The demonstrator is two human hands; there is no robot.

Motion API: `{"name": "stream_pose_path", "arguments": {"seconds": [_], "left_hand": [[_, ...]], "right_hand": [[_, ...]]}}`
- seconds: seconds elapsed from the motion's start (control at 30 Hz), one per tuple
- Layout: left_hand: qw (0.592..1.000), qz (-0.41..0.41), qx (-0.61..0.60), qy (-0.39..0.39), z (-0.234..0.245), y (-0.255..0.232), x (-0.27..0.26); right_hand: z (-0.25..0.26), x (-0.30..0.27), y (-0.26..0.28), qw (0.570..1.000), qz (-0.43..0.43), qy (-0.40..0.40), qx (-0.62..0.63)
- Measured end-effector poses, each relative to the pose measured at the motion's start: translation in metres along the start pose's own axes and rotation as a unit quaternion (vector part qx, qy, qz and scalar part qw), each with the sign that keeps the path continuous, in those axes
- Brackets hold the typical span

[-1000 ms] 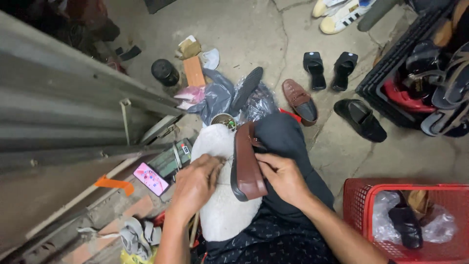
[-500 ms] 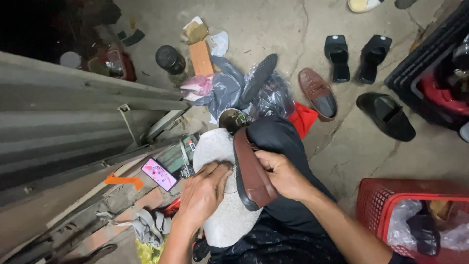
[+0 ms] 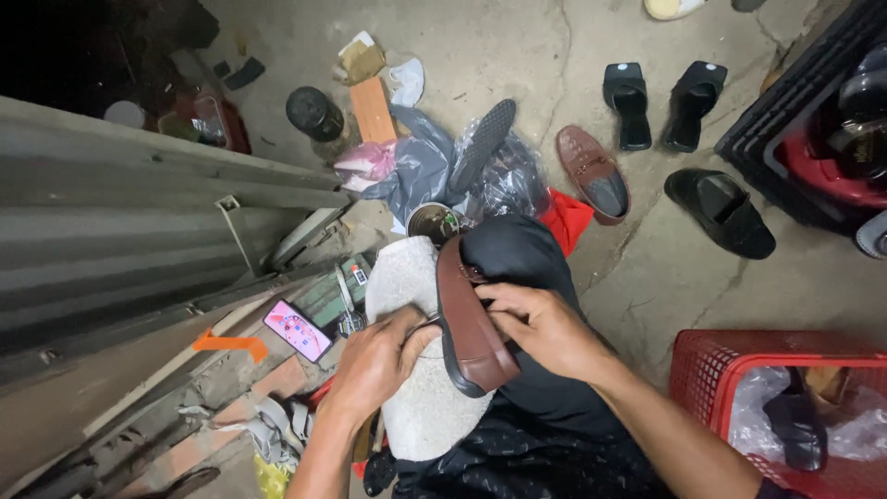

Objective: The person sits on the floor and sews the sole of a brown leather shoe using a needle and thread. They repeatedly push the needle through the shoe's edge and pull the thread tight to secure the sole.

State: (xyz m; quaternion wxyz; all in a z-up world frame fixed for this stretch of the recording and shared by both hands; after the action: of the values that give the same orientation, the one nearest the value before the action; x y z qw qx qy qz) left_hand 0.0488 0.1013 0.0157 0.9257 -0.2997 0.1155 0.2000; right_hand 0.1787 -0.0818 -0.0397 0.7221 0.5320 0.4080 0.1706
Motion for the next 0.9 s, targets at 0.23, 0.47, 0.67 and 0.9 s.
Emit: {"name": "stream_pose_path", "arguments": {"seconds": [0.23,0.47,0.67,0.9], "left_hand": [[0.980,0.160,0.109,-0.054,0.005,0.061,-0.032],[0.958,0.276,0.034,-0.074,-0.002,0.091,-0.080],[0.962,0.178,-0.164,-0.127,-0.013,0.043,-0.047],[0.891,0.135,-0.412,-0.137,-0.028,0.047,-0.039]], "right_hand": [[-0.012,0.000,-0.006,0.997,0.019,-0.025,0.069],[-0.002,-0.015,0.016,0.968,0.198,-0.056,-0.142],[0.068,-0.037,-0.016,0.919,0.097,-0.200,-0.327],[0.080,-0.059,0.007,0.922,-0.038,-0.172,-0.345]]}}
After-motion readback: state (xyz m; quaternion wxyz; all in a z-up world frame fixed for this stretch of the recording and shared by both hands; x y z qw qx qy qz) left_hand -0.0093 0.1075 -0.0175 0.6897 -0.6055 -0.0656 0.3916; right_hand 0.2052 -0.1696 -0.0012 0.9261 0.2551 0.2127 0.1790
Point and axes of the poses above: each hand's wrist, its own x-axis towards the middle knuckle, its own z-axis out of the back of the hand, y = z × x, the point moved 4 cm from there along x, towards the middle knuckle, and after that the axes turned 9 degrees about -y, right-handed, at the moved point
